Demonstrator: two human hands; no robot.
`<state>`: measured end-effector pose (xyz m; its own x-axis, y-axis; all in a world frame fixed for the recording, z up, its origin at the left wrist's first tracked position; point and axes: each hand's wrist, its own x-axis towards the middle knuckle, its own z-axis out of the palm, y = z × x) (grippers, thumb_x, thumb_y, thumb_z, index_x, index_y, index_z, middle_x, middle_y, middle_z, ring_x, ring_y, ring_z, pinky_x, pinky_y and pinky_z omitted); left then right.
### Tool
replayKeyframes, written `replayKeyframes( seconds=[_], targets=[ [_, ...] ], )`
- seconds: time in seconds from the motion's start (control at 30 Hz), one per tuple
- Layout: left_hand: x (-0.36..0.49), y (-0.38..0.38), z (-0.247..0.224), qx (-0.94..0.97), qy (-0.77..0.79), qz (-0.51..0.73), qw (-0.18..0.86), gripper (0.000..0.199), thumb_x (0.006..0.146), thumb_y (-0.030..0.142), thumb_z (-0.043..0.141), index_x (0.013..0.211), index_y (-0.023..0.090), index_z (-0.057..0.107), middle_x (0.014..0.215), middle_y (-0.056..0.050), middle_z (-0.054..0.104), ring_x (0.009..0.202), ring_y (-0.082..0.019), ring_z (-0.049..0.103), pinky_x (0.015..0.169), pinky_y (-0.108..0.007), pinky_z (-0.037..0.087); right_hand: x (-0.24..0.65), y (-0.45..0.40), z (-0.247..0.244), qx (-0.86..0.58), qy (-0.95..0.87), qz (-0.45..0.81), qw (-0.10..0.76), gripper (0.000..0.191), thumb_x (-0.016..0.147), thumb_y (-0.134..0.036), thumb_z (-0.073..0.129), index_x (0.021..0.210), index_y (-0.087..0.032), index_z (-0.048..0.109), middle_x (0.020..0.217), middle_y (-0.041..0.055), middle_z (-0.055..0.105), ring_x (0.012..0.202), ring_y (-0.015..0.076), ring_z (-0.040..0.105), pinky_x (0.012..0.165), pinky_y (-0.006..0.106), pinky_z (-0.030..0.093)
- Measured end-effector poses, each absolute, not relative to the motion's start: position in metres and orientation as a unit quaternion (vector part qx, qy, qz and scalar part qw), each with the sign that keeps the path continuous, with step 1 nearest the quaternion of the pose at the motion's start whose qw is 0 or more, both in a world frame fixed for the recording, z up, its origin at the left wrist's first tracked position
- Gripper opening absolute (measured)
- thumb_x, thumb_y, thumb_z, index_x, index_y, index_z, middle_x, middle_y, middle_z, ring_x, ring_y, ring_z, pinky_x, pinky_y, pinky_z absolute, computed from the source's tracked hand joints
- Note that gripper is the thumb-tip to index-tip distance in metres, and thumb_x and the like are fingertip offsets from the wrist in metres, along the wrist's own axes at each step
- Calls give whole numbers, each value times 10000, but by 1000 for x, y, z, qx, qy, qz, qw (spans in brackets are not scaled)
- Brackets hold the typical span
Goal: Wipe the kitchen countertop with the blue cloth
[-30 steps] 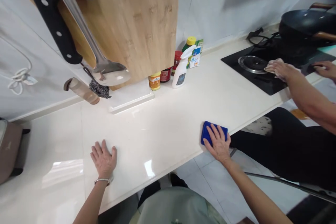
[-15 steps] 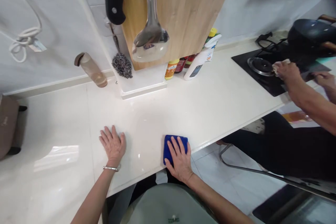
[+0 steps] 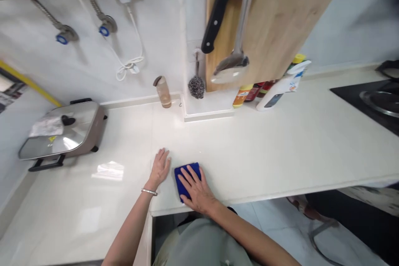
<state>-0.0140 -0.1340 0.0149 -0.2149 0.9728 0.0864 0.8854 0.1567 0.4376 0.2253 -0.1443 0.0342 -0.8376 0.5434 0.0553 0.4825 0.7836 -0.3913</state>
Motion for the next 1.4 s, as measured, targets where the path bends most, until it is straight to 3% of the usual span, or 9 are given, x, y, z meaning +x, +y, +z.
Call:
replayKeyframes(
  seconds=[0.2,0.37,0.63,0.8,0.97,1.17,1.4],
  targets=[
    [-92,-184,30,550,824,135,-5,494,980,324,383,1412,120,510,1595,-200,316,1524,-328,155,1224,-559,190,279,-142,33,-251,-952,145,97,728,962,-471,442,1570,-270,95,1636,48,160,1503,335,129,1204,661,74],
    [-127,-212,27,468,874,127,-12,553,989,414,379,1480,168,442,1630,-184,237,1529,-359,99,1216,-587,171,310,-136,34,-258,-957,113,68,679,981,-525,414,1565,-319,137,1621,21,231,1488,297,203,1181,590,219],
    [-126,-215,20,472,871,139,-20,598,993,480,369,1515,190,390,1649,-164,190,1531,-369,60,1222,-587,141,288,-160,21,-281,-957,47,60,703,971,-347,376,1578,-196,53,1628,118,176,1504,356,114,1169,700,117],
    [-128,-215,19,472,868,154,-13,600,987,474,386,1505,173,408,1642,-178,201,1525,-388,83,1220,-591,140,228,-178,24,-264,-960,96,13,786,932,-358,439,1577,-194,20,1638,118,77,1508,388,13,1157,752,49],
    [-132,-214,20,466,868,168,-27,584,983,467,377,1484,176,442,1627,-174,249,1521,-386,112,1209,-597,178,141,-183,47,-173,-958,220,-54,744,983,-500,364,1574,-212,18,1636,85,-43,1509,349,-91,1144,781,20],
    [-137,-210,21,460,870,173,-40,604,977,476,315,1482,170,444,1610,-175,287,1512,-386,149,1192,-598,207,115,-168,80,-117,-950,289,-10,673,1020,-518,296,1571,-240,28,1644,58,5,1513,262,-111,1180,722,29],
    [-142,-203,28,448,881,153,-19,707,942,587,218,1476,184,448,1582,-182,325,1481,-391,235,1172,-586,247,196,-129,63,-154,-932,320,68,684,998,-541,373,1568,-297,84,1642,52,110,1523,256,-12,1192,689,-14]
  ],
)
